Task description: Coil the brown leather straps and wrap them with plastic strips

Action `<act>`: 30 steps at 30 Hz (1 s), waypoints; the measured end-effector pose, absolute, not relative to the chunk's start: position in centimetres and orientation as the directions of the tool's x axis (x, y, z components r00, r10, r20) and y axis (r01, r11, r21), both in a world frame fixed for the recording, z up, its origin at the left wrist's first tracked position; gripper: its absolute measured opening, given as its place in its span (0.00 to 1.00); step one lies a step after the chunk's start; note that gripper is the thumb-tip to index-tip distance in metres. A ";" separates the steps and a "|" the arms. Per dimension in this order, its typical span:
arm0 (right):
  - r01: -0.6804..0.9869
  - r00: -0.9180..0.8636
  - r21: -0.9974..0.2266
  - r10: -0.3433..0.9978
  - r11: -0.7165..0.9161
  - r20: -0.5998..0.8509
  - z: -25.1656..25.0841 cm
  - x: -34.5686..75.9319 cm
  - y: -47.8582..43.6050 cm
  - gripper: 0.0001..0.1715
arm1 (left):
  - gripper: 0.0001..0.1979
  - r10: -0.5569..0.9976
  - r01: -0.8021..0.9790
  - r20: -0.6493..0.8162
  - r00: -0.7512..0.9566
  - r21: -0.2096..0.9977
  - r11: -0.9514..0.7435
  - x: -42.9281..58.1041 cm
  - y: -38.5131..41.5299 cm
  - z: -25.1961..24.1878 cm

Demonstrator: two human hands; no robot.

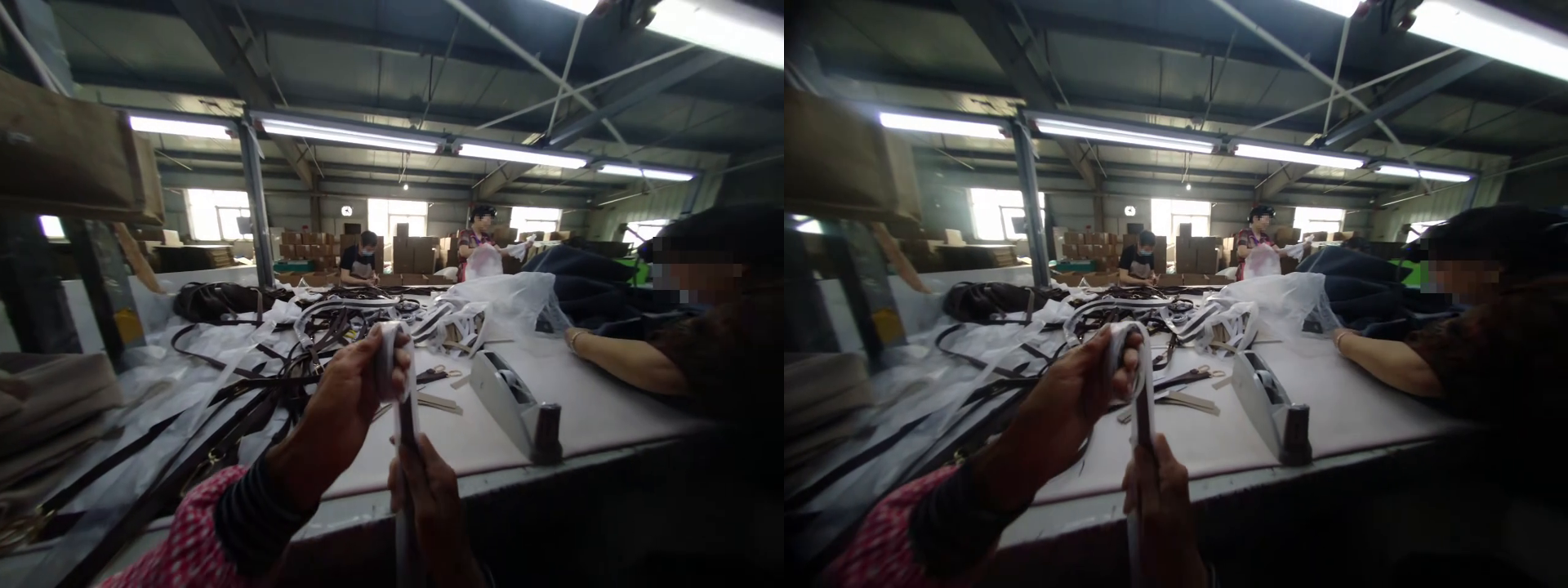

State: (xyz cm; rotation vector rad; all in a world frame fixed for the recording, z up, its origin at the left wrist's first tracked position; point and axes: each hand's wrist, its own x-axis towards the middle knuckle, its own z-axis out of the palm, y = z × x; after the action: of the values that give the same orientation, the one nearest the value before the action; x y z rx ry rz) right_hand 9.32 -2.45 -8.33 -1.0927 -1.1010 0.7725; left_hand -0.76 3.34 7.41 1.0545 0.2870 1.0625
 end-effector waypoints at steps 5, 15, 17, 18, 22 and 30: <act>-0.364 -0.012 -0.920 0.987 0.145 0.160 -6.9 9.9 -2.4 0.28 | 0.12 0.675 -0.177 0.577 0.460 0.804 -0.567 0.1 5.9 5.0; -0.152 -0.221 -0.988 0.974 0.015 0.049 -2.3 17.1 -2.2 0.29 | 0.15 0.202 0.163 0.358 0.912 0.137 -0.977 -3.2 8.8 0.5; -0.060 -0.178 -0.998 0.984 0.012 0.023 -2.1 18.0 -1.9 0.31 | 0.19 0.231 0.191 0.304 0.924 0.155 -0.969 -3.7 9.0 0.4; -0.006 -0.159 -1.000 0.987 0.020 0.021 -2.1 18.3 -1.7 0.29 | 0.18 0.245 0.207 0.276 0.929 0.160 -0.965 -3.9 9.1 0.2; 0.311 -0.185 -0.930 0.972 0.196 0.143 -2.8 19.6 -0.7 0.13 | 0.14 0.315 0.283 0.193 0.929 0.177 -0.943 -3.8 10.4 -1.2; 0.840 -0.356 -0.265 0.850 0.473 0.388 -5.9 22.2 2.2 0.05 | 0.15 0.143 0.113 0.126 0.982 0.219 -0.969 -1.8 12.6 -3.5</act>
State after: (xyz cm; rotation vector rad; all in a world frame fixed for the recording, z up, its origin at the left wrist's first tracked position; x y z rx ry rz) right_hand 22.19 2.18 -5.87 -1.4032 -2.2509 0.0274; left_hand -1.84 12.61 -3.53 2.9160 0.1904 0.2075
